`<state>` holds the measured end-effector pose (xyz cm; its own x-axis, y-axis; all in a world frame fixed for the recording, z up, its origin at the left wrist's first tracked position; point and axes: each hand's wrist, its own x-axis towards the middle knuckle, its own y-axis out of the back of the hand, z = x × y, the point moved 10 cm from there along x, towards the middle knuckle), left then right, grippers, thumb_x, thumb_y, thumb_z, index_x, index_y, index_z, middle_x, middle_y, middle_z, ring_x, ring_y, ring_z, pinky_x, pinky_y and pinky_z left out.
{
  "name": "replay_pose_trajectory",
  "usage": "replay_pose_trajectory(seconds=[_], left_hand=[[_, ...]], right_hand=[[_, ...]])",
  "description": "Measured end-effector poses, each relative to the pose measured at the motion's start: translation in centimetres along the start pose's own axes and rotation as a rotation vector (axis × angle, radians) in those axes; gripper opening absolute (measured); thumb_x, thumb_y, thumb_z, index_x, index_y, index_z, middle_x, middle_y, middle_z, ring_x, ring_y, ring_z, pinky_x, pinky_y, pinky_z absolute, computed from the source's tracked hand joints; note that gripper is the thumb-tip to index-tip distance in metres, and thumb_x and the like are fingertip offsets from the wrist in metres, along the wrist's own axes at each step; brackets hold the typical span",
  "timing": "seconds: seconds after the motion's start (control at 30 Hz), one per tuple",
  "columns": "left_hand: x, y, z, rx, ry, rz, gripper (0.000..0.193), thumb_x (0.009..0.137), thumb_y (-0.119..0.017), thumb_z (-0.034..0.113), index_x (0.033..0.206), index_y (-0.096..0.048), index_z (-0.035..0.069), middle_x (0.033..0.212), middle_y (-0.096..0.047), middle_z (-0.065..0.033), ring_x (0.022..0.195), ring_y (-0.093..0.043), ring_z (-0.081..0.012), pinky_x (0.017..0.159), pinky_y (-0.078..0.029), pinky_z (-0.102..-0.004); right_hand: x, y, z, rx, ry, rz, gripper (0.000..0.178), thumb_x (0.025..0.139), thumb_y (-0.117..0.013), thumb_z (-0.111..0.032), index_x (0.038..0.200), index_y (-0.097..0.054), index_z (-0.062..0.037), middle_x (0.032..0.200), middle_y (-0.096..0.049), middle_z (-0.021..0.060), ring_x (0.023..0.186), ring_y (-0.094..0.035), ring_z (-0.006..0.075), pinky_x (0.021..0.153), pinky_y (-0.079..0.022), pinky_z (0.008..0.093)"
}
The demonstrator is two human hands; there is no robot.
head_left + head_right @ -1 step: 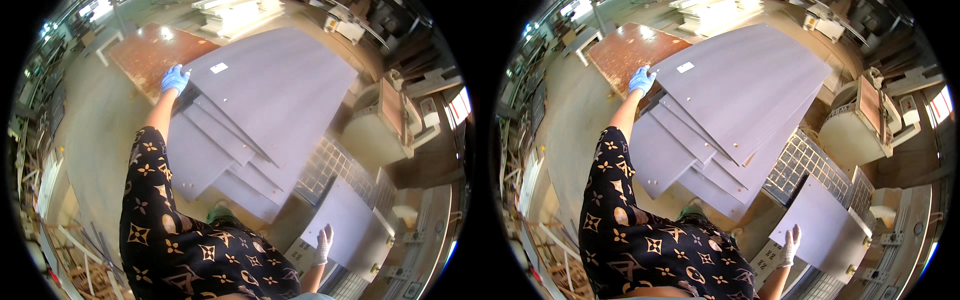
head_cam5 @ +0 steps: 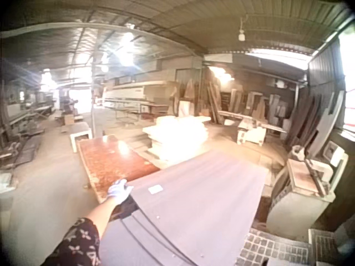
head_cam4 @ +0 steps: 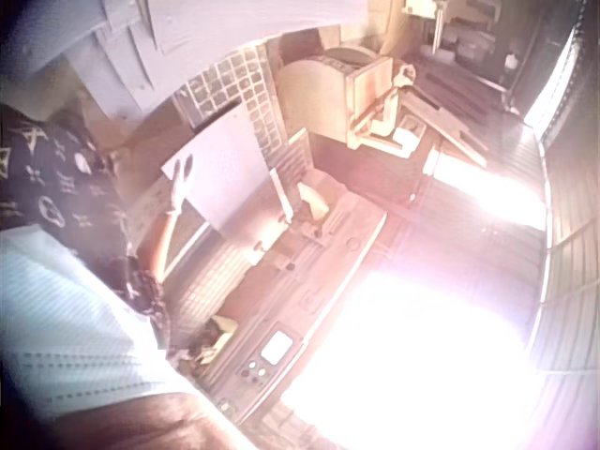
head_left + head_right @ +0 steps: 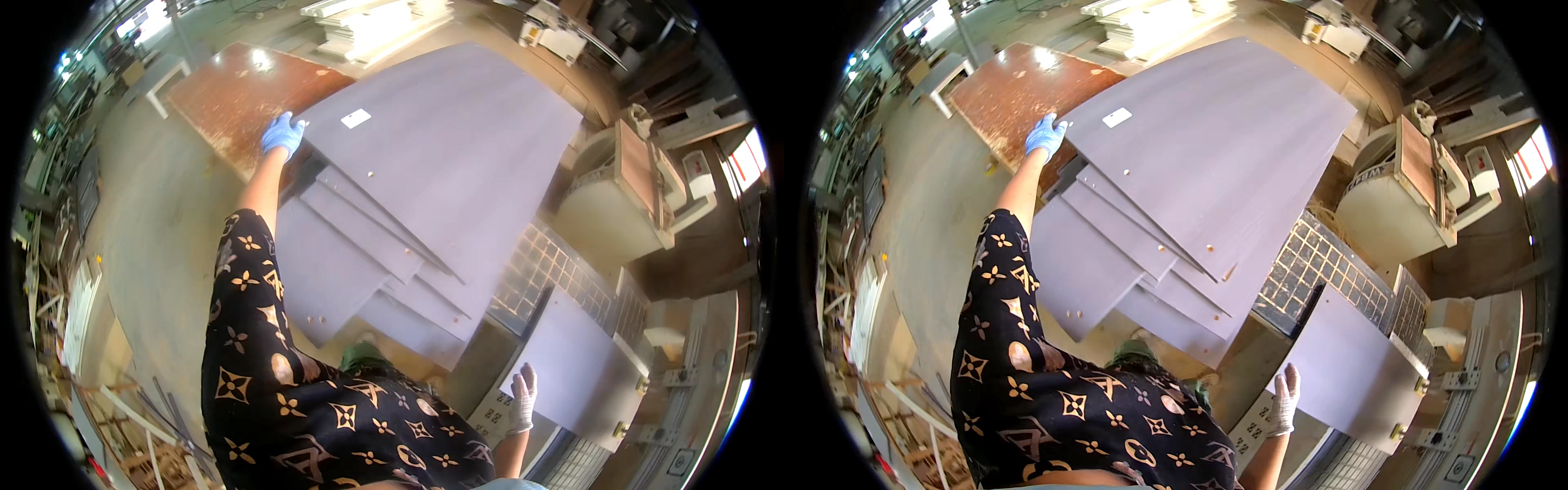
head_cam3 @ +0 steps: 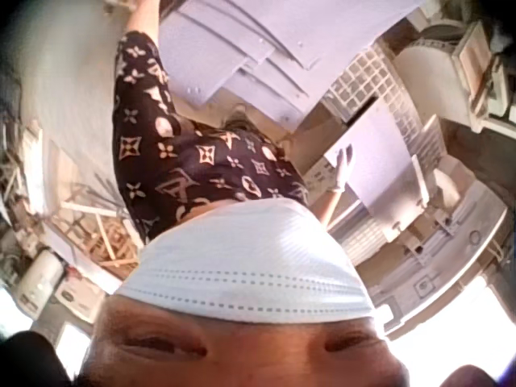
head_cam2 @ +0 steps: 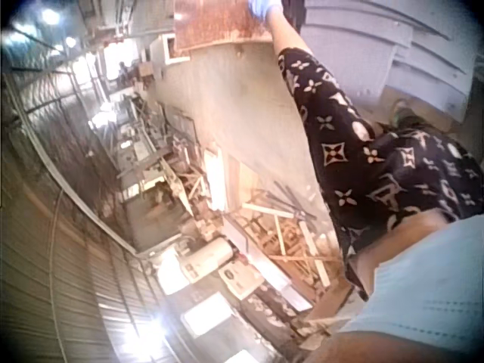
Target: The person walks through a workshop and interacts with a control panel on a large machine. They then repeatedly pick up large grey rectangular panels, place them onto the machine's conveyor, and stack the processed panels on a nearby table.
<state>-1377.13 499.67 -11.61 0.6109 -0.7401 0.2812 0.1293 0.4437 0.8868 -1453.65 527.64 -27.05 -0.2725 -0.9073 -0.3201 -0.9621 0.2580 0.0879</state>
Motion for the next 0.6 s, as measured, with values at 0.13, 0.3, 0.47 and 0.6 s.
replay_pose_trajectory(seconds=[0.13, 0.3, 0.47, 0.6], left_hand=[[4.8, -8.1, -6.4, -0.674, 0.272, -0.295, 0.042, 0.082, -0.051, 0.037, 0.118, -0.046, 0.016, 0.113, -0.053, -0.0047, 0.101, -0.051, -0.0234, 0.089, -0.037, -0.0393], [-0.2, -8.7, -6.7, -1.183, 0.429, -0.563, 0.037, 0.078, -0.061, 0.027, 0.112, -0.049, 0.019, 0.100, -0.057, 0.0030, 0.087, -0.055, -0.0157, 0.076, -0.045, -0.0365], [-14.4, -3.5, -2.9, -1.233, 0.363, -0.721, 0.030, 0.075, -0.063, 0.013, 0.099, -0.044, 0.014, 0.073, -0.051, -0.0002, 0.057, -0.048, -0.0118, 0.046, -0.040, -0.0280], [-26.6, -0.7, 1.7, -1.107, 0.095, -1.053, 0.027, 0.075, -0.059, 0.009, 0.098, -0.045, 0.009, 0.086, -0.048, -0.0016, 0.071, -0.051, -0.0100, 0.055, -0.051, -0.0270]], right_hand=[[-1.7, -6.2, 1.3, -0.041, -0.061, -0.152, 0.046, 0.082, -0.055, -0.016, 0.123, -0.040, -0.0004, 0.124, -0.042, 0.0117, 0.115, -0.039, 0.0202, 0.095, -0.031, 0.0307], [-3.6, -11.1, 1.3, 0.012, -0.128, -0.156, 0.046, 0.083, -0.054, -0.019, 0.123, -0.040, -0.0015, 0.123, -0.042, 0.0094, 0.114, -0.038, 0.0179, 0.094, -0.031, 0.0286], [-3.5, -12.9, 3.2, -0.068, -0.037, -0.159, 0.043, 0.083, -0.054, -0.020, 0.120, -0.043, -0.0009, 0.116, -0.047, 0.0083, 0.108, -0.043, 0.0173, 0.092, -0.033, 0.0281], [-4.1, -13.9, 6.3, -0.045, -0.082, -0.106, 0.042, 0.083, -0.054, -0.021, 0.119, -0.044, -0.0005, 0.112, -0.050, 0.0075, 0.102, -0.046, 0.0151, 0.088, -0.036, 0.0266]])
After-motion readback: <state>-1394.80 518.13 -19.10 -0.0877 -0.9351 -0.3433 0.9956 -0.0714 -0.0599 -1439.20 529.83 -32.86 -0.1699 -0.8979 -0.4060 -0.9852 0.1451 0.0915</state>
